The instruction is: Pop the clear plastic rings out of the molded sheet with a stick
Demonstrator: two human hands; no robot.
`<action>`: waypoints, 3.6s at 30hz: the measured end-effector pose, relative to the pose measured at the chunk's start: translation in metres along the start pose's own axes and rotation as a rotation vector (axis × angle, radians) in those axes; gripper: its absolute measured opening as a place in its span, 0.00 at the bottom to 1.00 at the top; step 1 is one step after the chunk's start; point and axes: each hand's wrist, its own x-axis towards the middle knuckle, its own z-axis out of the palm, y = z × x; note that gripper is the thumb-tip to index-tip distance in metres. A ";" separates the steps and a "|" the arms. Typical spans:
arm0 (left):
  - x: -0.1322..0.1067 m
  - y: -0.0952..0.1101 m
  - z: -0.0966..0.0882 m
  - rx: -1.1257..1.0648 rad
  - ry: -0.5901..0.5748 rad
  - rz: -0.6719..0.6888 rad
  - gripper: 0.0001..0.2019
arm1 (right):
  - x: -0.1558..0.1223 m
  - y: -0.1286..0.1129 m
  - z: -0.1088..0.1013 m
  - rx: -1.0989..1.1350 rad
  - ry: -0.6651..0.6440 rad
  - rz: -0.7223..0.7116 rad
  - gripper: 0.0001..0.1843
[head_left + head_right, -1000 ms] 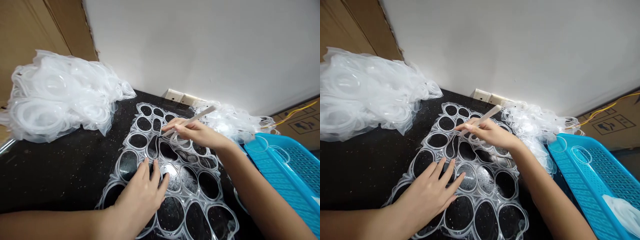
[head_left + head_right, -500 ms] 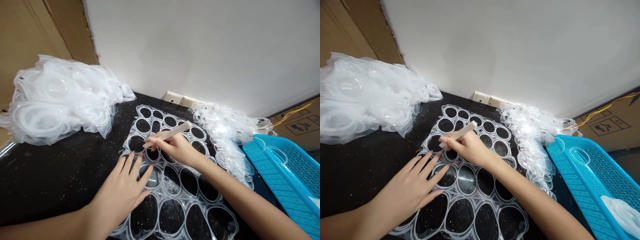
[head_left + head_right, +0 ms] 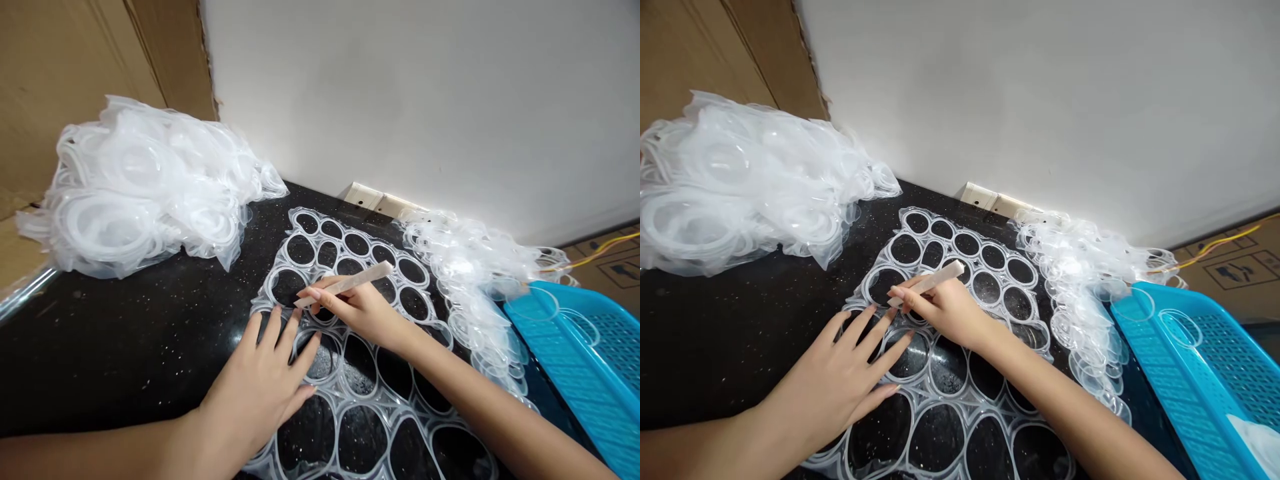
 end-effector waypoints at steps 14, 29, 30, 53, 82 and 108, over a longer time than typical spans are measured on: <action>-0.003 0.003 0.002 0.026 -0.008 0.036 0.20 | -0.022 0.004 0.024 -0.959 0.066 -0.511 0.16; -0.005 0.003 0.002 -0.006 -0.041 0.043 0.24 | 0.026 0.013 0.001 -0.300 0.310 -0.286 0.17; -0.005 0.003 0.002 -0.006 -0.040 0.043 0.24 | 0.028 0.011 0.000 -0.305 0.334 -0.287 0.17; -0.004 0.003 0.005 0.021 0.070 0.053 0.19 | 0.017 0.001 0.015 -0.489 -0.117 -0.118 0.12; -0.004 0.002 -0.001 -0.065 -0.082 0.047 0.22 | 0.027 -0.014 0.016 -0.811 -0.130 -0.078 0.09; 0.005 -0.013 -0.008 -0.140 0.010 0.080 0.19 | -0.011 -0.025 -0.088 0.089 0.232 0.251 0.14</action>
